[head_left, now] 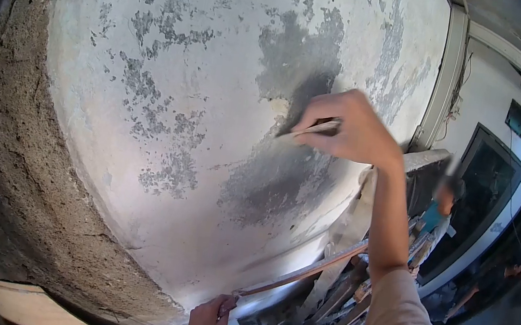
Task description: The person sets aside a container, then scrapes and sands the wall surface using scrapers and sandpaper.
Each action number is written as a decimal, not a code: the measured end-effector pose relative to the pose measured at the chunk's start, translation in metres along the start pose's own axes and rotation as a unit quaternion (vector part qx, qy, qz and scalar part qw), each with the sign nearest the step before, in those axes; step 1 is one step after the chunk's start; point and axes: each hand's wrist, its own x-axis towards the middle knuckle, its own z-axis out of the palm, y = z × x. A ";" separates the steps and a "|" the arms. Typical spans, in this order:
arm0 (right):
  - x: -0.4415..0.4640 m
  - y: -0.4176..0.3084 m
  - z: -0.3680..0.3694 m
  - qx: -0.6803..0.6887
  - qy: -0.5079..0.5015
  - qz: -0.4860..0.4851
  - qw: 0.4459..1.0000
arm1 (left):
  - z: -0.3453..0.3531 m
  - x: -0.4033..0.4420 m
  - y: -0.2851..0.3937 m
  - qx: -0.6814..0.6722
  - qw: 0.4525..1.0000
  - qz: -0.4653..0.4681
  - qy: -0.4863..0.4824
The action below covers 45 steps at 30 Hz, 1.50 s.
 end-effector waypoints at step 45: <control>-0.007 0.005 -0.012 0.113 0.078 0.089 0.986 | -0.025 -0.011 0.006 -0.219 0.968 -0.054 -0.114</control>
